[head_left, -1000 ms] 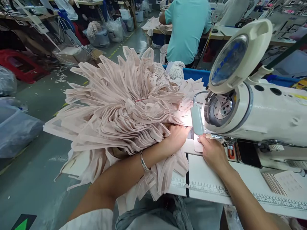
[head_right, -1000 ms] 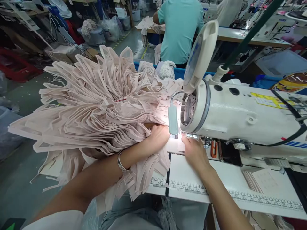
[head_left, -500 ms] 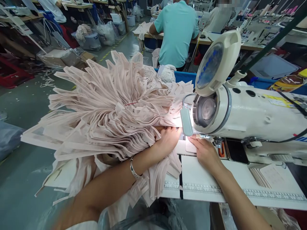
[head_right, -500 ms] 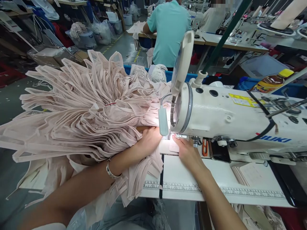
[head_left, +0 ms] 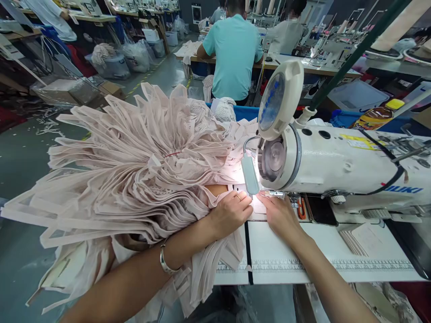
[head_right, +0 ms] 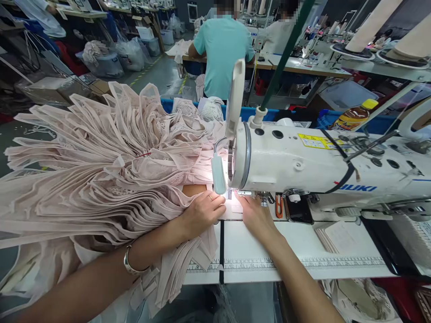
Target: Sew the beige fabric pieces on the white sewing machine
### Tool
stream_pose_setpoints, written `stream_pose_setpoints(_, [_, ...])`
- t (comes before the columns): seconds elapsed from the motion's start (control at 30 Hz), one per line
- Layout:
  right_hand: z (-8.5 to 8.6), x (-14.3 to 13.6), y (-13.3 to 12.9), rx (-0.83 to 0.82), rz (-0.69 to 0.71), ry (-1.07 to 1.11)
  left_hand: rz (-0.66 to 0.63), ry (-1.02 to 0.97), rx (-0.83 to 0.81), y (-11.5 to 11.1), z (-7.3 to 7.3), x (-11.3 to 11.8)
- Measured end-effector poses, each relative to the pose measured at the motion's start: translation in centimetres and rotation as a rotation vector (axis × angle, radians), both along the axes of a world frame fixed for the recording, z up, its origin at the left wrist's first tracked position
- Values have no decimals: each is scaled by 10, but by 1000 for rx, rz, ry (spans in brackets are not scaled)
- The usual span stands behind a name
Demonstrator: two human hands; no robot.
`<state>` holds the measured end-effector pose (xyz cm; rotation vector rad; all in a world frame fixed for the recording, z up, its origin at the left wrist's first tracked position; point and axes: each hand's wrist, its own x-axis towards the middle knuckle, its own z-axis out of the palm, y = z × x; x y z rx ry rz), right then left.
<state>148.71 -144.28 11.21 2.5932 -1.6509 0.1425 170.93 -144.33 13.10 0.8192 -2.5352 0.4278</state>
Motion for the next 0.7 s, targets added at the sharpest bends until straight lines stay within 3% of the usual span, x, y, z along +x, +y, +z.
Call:
stream_pose_setpoints(0.13, [3, 2, 0, 33, -15, 18, -104, -78, 62, 0, 3, -2])
stream_pose_setpoints(0.53, [12, 9, -3, 150, -69, 58, -82, -82, 132, 3, 0, -2])
stream_pose_setpoints(0.7, [21, 18, -2, 200, -151, 138, -72, -95, 263, 3, -2, -1])
